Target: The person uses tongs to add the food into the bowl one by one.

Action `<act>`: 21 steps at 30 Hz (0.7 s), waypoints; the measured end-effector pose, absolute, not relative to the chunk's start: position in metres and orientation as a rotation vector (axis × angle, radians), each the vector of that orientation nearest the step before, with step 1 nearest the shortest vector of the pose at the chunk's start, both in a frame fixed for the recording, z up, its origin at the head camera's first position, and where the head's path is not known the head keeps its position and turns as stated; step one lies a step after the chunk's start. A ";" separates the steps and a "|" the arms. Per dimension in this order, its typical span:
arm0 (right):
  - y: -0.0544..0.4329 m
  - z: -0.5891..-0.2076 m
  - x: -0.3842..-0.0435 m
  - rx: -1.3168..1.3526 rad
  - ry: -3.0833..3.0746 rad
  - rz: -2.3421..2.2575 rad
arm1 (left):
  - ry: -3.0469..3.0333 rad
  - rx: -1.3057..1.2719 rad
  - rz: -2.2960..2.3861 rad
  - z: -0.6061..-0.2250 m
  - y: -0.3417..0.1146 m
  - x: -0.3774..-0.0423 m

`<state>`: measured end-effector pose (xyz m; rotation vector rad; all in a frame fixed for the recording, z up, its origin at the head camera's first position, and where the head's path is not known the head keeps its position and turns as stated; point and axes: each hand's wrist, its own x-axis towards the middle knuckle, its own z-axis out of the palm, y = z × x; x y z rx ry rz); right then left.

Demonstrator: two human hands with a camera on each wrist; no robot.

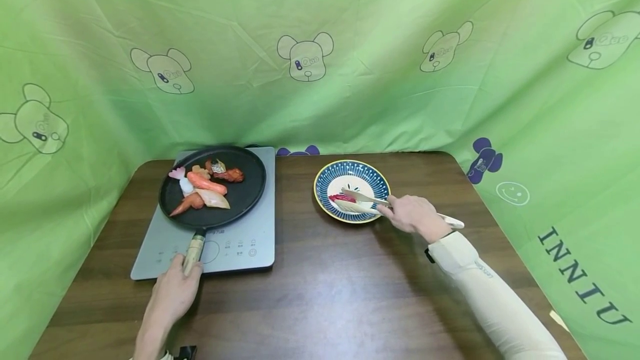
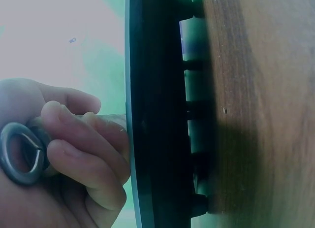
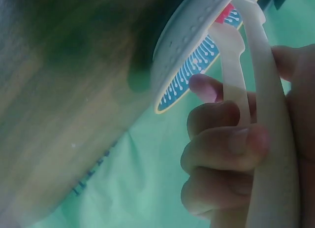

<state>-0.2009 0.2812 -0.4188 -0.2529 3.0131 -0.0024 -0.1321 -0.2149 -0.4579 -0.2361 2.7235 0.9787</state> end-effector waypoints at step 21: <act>0.276 -0.418 -0.202 -0.490 3.027 0.142 | 2.724 -0.232 0.977 -0.459 -0.215 -0.133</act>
